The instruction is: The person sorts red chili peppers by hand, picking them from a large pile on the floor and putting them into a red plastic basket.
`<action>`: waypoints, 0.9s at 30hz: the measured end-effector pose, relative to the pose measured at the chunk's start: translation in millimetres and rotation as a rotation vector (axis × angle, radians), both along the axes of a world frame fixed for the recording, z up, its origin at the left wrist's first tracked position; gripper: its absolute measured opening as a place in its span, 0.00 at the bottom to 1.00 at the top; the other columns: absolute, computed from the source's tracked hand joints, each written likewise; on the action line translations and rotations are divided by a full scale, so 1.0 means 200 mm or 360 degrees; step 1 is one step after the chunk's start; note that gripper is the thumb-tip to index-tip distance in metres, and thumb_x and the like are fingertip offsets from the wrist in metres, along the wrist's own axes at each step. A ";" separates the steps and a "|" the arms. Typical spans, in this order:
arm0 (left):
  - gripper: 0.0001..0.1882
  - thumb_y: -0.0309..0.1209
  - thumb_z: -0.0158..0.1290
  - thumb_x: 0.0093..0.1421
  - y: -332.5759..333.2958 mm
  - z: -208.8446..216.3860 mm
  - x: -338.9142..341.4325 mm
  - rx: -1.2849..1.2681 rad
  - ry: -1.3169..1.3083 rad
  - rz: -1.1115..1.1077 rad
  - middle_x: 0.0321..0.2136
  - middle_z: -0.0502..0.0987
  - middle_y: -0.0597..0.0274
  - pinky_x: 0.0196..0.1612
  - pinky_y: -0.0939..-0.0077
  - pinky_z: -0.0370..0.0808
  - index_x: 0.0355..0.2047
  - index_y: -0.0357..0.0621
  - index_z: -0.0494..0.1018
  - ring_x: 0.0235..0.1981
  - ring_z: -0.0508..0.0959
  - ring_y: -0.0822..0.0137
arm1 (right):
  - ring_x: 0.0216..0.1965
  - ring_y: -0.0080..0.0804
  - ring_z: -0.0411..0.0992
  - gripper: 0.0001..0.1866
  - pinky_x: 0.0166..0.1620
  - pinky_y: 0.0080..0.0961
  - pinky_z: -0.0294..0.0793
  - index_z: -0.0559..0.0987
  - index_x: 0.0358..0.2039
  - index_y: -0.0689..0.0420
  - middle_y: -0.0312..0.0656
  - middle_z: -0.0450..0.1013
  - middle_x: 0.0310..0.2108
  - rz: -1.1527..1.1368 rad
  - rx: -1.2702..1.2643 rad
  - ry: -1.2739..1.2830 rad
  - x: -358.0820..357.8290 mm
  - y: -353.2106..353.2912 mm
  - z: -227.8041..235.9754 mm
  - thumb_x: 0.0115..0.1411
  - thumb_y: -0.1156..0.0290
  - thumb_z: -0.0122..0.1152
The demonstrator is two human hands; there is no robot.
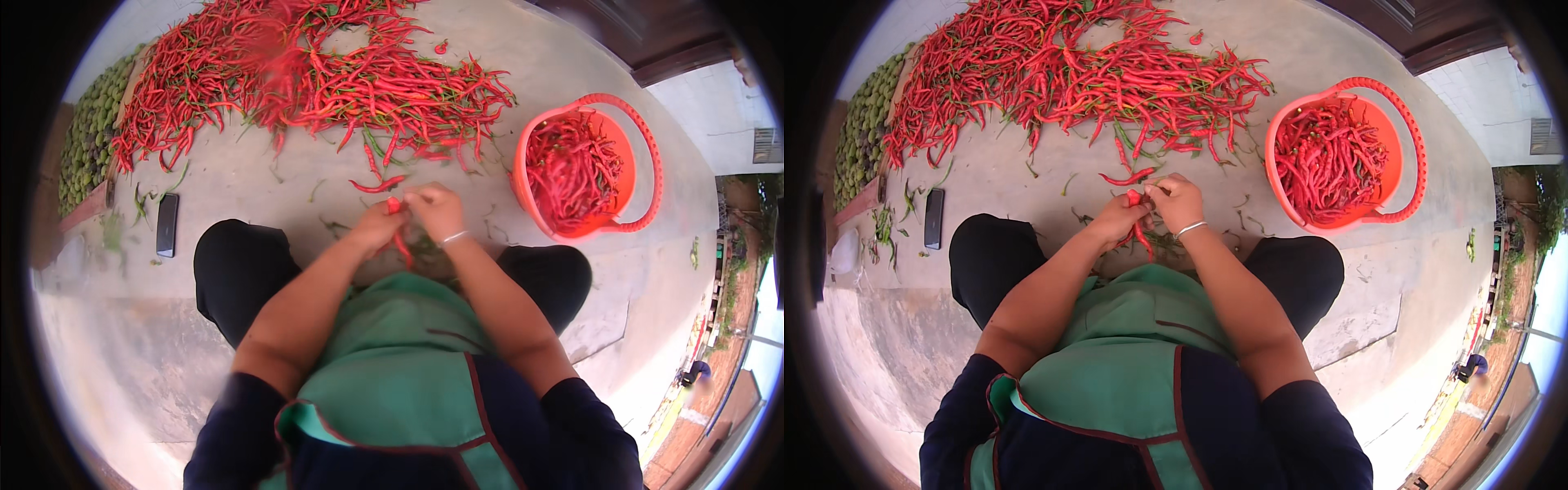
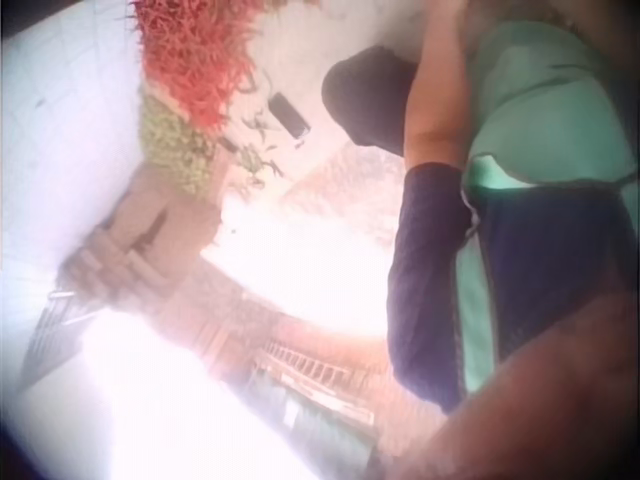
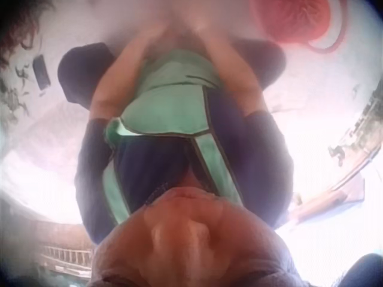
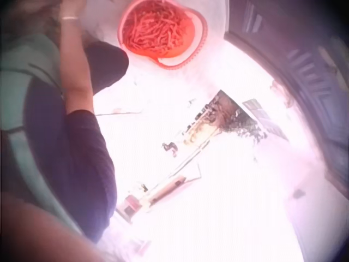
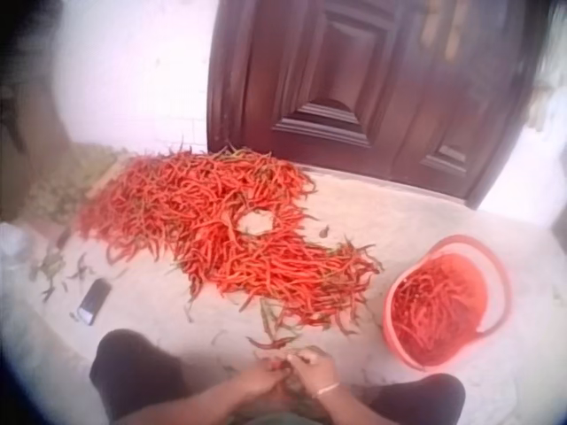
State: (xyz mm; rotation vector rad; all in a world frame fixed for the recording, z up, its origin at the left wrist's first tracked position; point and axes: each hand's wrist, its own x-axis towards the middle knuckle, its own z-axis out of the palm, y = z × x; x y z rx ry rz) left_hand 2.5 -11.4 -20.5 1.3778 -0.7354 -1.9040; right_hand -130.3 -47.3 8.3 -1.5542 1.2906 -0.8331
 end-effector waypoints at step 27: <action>0.17 0.24 0.52 0.45 -0.01 0.10 0.09 -0.1506 -0.1805 -0.0469 0.41 0.71 0.55 0.43 0.65 0.69 0.39 0.47 0.70 0.42 0.70 0.53 | 0.30 0.47 0.69 0.11 0.34 0.37 0.67 0.74 0.27 0.58 0.48 0.71 0.25 0.0714 -0.0116 0.0770 -0.12 -0.10 0.02 0.53 0.63 0.51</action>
